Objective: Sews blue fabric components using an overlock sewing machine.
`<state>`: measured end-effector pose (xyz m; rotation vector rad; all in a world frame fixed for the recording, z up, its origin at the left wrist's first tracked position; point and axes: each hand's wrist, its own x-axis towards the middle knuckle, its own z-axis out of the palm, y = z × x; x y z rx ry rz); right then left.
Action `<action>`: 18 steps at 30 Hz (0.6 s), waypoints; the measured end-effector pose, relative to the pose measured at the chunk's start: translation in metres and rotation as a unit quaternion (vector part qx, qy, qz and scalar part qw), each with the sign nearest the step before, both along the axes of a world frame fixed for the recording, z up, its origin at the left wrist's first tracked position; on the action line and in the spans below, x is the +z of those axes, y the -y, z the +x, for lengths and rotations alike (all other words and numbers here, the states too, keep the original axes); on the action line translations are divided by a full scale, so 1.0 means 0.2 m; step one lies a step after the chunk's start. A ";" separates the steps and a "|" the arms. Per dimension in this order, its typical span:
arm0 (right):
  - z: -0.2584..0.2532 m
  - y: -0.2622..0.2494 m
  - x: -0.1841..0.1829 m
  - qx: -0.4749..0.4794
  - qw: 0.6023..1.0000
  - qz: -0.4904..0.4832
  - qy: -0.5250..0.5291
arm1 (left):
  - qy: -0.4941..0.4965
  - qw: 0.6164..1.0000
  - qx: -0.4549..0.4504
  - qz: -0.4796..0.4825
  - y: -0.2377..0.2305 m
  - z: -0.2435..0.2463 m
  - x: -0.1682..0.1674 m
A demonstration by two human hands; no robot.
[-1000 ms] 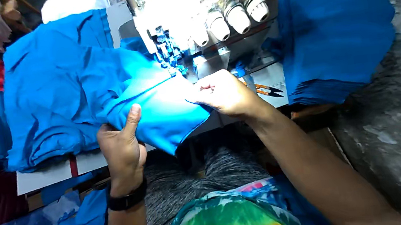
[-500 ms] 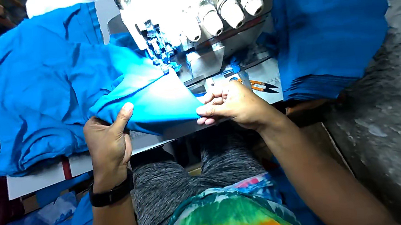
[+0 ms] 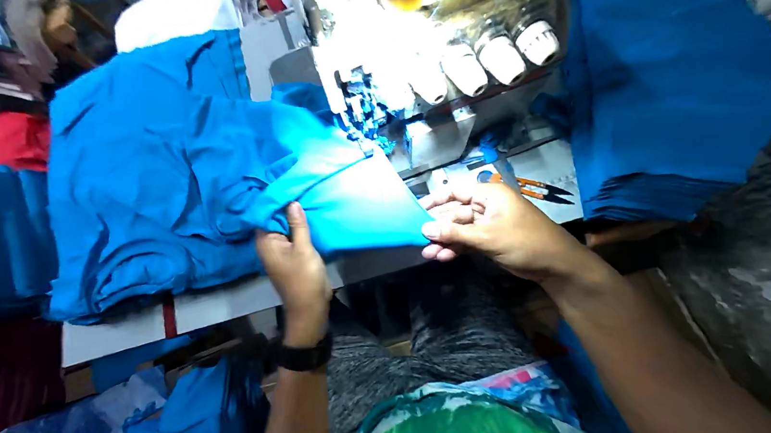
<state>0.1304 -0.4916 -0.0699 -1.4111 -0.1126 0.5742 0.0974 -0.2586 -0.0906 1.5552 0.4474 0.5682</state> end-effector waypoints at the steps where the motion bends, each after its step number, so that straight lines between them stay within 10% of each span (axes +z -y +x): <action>1: -0.01 0.00 -0.01 -0.010 1.000 0.000 0.015 | -0.014 1.000 0.013 -0.005 0.03 -0.02 -0.03; 18: 0.11 -0.26 -0.07 -0.147 0.958 -0.089 0.231 | -0.077 0.969 -0.057 0.227 -0.30 0.41 0.19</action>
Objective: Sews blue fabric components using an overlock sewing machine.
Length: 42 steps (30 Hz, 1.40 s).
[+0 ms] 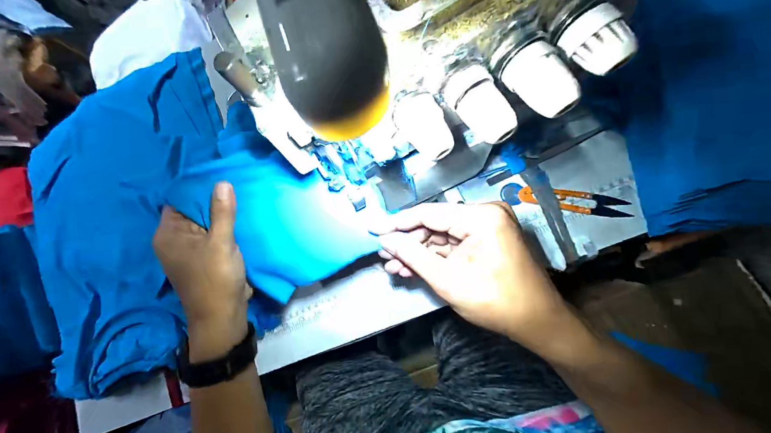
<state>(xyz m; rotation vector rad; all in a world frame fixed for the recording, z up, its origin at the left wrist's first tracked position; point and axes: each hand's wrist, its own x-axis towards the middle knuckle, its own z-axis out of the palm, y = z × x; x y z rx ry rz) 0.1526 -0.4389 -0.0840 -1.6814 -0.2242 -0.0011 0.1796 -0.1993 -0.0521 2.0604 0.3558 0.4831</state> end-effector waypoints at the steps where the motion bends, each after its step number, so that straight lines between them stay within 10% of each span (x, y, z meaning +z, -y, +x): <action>1: 0.01 -0.01 0.00 -0.007 1.000 0.000 0.006 | -0.003 1.000 -0.004 0.005 -0.02 0.04 -0.01; 6: -0.01 0.00 -0.01 0.009 1.000 0.020 0.007 | 0.023 0.994 0.043 -0.096 -0.10 0.21 -0.14; 13: -0.13 -0.03 -0.05 0.040 0.997 0.060 -0.037 | -0.032 0.968 0.151 -0.200 0.04 -0.19 -0.21; 19: -0.15 -0.21 -0.09 0.059 0.983 0.123 -0.126 | -0.030 0.967 0.054 -0.246 0.36 -0.53 -0.33; 22: -0.11 -0.13 -0.09 0.104 0.942 0.224 -0.227 | -0.112 0.966 -0.076 -0.222 0.47 -0.66 -0.33; 26: 0.03 0.12 -0.05 0.059 0.985 0.048 -0.157 | -0.187 0.905 -0.375 -0.069 0.23 -0.62 -0.06; 30: 0.02 0.15 -0.01 -0.003 0.998 -0.010 -0.069 | 0.099 0.974 -0.159 0.132 0.17 -0.45 0.10; 42: -0.23 0.21 -0.13 -0.186 0.978 0.066 0.065 | 0.036 0.946 -0.219 0.234 0.20 -0.28 -0.12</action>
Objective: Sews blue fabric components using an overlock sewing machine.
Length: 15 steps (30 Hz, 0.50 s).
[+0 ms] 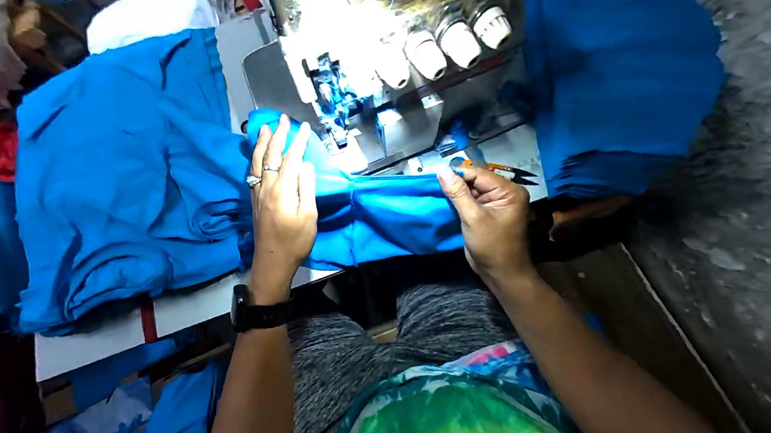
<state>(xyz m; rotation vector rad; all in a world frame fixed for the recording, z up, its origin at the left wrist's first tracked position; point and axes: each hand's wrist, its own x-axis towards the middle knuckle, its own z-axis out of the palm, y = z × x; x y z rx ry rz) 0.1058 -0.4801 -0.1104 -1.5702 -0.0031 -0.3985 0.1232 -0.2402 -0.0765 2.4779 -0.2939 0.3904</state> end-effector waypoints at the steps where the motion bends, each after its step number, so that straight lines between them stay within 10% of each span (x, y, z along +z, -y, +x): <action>1: 0.00 0.01 0.00 0.009 1.000 0.012 -0.009 | -0.003 1.000 0.002 0.004 0.00 0.01 0.00; 8: 0.00 0.09 -0.01 0.127 0.968 0.165 -0.138 | 0.011 1.000 0.009 0.001 0.00 0.09 -0.02; 15: -0.16 0.05 0.20 0.166 0.985 0.027 -0.048 | 0.074 0.987 0.022 -0.144 0.22 -0.43 0.05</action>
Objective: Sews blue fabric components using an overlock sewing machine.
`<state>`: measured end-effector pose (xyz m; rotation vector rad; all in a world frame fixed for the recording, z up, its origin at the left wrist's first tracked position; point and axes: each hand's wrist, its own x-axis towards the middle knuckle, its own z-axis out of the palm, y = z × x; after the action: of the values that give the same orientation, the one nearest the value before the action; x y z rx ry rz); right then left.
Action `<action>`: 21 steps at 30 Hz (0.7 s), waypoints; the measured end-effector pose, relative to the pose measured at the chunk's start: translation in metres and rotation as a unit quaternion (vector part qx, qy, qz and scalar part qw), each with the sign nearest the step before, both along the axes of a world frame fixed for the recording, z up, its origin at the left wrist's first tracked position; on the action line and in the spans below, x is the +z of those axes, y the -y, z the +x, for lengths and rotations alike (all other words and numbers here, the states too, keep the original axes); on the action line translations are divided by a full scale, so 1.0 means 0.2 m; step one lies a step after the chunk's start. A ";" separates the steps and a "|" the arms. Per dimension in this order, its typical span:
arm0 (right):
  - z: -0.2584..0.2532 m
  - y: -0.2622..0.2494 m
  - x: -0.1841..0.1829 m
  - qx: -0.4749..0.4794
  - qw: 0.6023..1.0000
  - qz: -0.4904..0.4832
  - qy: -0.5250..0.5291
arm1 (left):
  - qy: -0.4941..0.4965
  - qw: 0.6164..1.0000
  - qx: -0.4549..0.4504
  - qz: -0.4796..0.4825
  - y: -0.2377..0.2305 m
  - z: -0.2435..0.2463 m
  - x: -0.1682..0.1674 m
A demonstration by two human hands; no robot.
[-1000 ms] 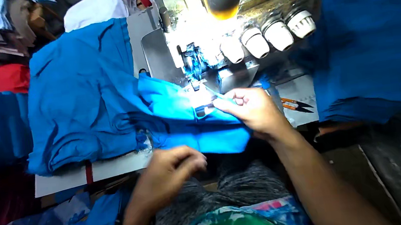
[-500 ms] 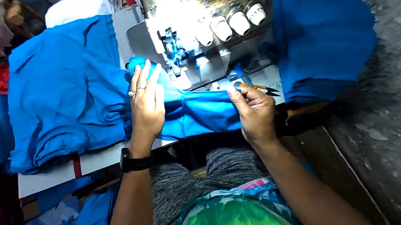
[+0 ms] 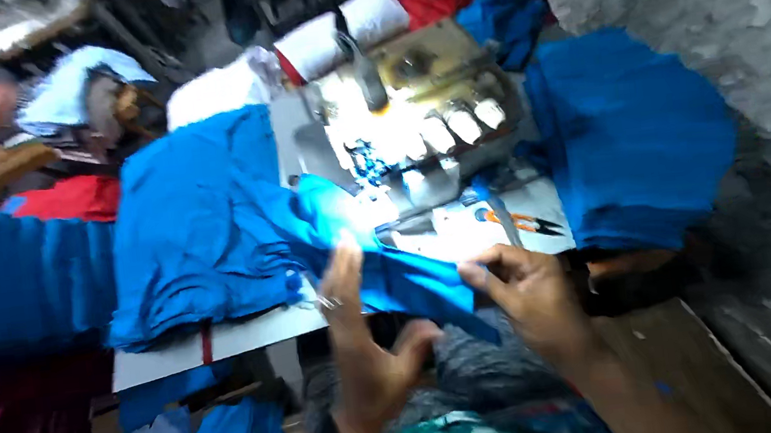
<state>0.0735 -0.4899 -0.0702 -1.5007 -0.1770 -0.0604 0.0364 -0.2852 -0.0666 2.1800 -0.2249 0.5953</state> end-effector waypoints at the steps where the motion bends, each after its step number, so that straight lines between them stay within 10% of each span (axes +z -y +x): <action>1: -0.06 -0.05 0.08 0.038 0.999 0.009 0.025 | -0.010 0.998 -0.028 -0.054 0.06 -0.10 0.01; 6: 0.15 -0.41 0.29 0.249 0.900 -0.092 0.345 | 0.054 0.994 0.014 -0.097 -0.16 -0.14 0.26; 10: 0.35 -0.69 0.19 0.390 0.804 -0.332 0.302 | 0.111 0.991 0.071 -0.003 -0.76 -0.53 0.92; 13: 0.30 -0.56 0.31 0.411 0.810 -0.313 0.276 | 0.178 0.941 0.287 0.015 -0.94 -0.80 1.17; 21: 0.30 0.01 0.57 0.134 0.867 -0.385 0.286 | 0.079 0.960 0.252 0.096 -1.30 -0.04 0.33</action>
<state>0.1340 -0.4922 0.0434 -2.2069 -0.9842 -0.2326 0.0284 -0.0261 -0.0010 2.3908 0.2088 1.0719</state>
